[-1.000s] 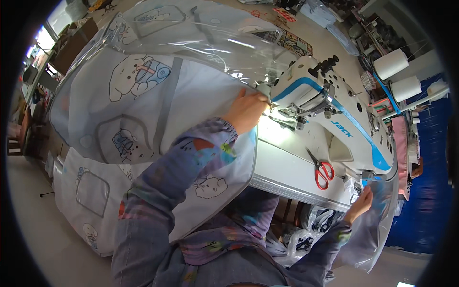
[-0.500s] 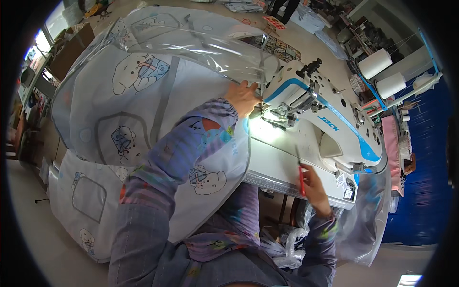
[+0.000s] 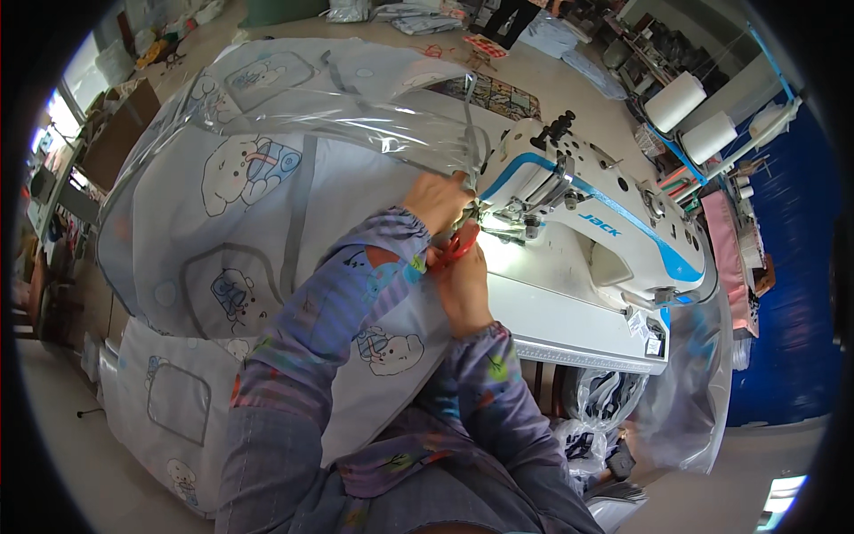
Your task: Sewing plastic and fabric components together using an industrial sewing machine to create bags.
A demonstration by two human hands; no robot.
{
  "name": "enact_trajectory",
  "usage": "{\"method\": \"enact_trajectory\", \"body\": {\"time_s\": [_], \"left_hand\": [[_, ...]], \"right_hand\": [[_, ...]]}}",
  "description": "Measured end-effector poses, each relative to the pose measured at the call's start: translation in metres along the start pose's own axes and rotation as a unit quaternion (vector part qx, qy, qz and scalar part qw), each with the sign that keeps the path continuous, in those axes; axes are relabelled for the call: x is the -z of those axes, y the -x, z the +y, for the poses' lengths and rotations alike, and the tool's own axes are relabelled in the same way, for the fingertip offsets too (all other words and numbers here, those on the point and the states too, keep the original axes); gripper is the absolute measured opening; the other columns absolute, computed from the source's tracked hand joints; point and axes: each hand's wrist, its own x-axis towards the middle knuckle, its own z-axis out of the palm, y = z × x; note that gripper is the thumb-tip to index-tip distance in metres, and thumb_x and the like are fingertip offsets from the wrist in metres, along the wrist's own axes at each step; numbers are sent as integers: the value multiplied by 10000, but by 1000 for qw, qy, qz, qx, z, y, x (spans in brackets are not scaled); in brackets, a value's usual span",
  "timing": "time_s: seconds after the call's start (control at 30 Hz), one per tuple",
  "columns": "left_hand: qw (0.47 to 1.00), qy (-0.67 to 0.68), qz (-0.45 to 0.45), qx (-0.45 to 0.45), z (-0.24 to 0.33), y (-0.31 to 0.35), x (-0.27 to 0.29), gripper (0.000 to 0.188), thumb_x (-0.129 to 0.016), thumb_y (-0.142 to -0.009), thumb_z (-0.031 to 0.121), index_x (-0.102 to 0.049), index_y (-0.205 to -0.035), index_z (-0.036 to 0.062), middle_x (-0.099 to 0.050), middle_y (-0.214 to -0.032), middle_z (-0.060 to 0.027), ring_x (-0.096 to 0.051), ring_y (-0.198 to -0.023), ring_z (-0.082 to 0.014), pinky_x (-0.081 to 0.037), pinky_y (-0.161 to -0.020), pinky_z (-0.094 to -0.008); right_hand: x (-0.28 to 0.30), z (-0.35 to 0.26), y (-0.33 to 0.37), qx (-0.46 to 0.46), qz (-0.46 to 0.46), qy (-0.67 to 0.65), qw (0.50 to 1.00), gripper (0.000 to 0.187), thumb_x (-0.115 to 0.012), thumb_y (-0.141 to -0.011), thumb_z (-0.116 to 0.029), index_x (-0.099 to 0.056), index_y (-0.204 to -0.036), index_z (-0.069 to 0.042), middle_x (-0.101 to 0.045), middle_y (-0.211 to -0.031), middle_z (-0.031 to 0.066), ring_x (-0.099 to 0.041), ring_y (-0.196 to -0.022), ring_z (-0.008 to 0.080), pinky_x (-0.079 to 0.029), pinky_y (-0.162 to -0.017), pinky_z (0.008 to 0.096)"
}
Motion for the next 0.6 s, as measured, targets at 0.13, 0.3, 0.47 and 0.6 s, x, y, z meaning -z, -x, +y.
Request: {"method": "enact_trajectory", "body": {"time_s": [0.13, 0.3, 0.47, 0.6], "left_hand": [[995, -16, -89, 30, 3, -2, 16, 279, -725, -790, 242, -763, -1043, 131, -602, -1295, -172, -722, -907, -361, -568, -788, -455], [996, 4, -84, 38, 4, -1, 21, 277, -712, -799, 259, -767, -1047, 149, -590, -1319, -170, -726, -907, -367, -570, -787, -459], [997, -5, -73, 39, -3, 6, 16, 251, -675, -885, 319, -771, -1087, 203, -594, -1286, -166, -725, -899, -376, -570, -783, -469], [995, 8, -73, 60, 3, 3, 16, 266, -638, -925, 374, -770, -1096, 219, -594, -1277, -160, -726, -891, -379, -571, -783, -472]], "right_hand": [[-17, 5, -13, 25, 18, -71, 997, 388, -537, -1052, -475, -516, -992, -92, -531, -836, 43, -552, -707, 190, -482, -633, 345], [-29, 9, -15, 33, 82, -82, 993, 416, -561, -1034, -497, -505, -969, -89, -496, -808, 37, -532, -674, 194, -486, -592, 343], [-28, 5, -12, -6, 63, -82, 995, 429, -571, -1026, -506, -503, -970, -86, -496, -793, 31, -538, -647, 189, -507, -585, 328], [-31, 9, -15, 31, 96, -100, 990, 434, -573, -1025, -505, -511, -960, -80, -518, -773, 34, -552, -625, 183, -516, -565, 321]]}}
